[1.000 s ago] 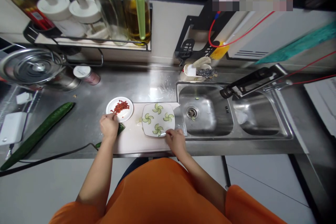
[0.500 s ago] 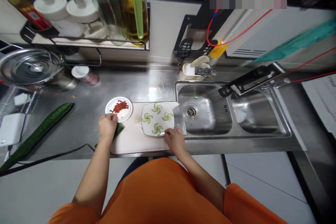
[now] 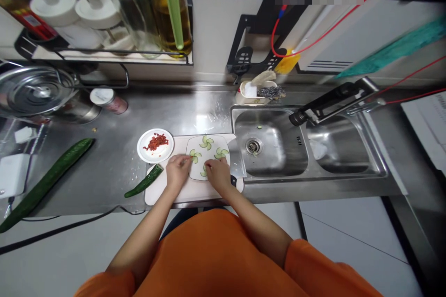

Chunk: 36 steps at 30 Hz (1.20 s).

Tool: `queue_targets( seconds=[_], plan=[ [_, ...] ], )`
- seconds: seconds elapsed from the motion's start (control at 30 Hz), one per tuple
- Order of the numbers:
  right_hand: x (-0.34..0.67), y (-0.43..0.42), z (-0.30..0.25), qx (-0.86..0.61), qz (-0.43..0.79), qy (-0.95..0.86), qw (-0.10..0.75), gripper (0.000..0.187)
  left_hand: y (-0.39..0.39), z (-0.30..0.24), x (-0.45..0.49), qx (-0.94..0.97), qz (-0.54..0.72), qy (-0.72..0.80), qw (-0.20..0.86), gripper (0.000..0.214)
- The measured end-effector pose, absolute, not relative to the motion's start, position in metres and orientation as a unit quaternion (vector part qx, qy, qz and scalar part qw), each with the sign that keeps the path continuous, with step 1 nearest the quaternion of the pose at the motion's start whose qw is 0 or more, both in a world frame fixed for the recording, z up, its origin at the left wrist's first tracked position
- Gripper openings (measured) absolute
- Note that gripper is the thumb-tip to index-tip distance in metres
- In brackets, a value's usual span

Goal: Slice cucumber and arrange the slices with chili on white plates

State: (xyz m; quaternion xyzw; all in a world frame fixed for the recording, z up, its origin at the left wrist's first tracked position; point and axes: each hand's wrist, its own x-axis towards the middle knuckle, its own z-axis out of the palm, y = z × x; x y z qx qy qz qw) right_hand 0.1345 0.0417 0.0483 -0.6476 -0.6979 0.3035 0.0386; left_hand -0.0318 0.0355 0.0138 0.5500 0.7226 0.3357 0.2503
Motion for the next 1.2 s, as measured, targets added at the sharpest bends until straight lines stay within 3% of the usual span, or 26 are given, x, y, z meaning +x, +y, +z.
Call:
queue_targets(
  seconds=[1.2],
  plan=[
    [0.108, 0.053, 0.021, -0.582, 0.281, -0.762, 0.026, 0.035, 0.038, -0.003, -0.023, 0.585, 0.264, 0.737, 0.213, 0.02]
  ],
)
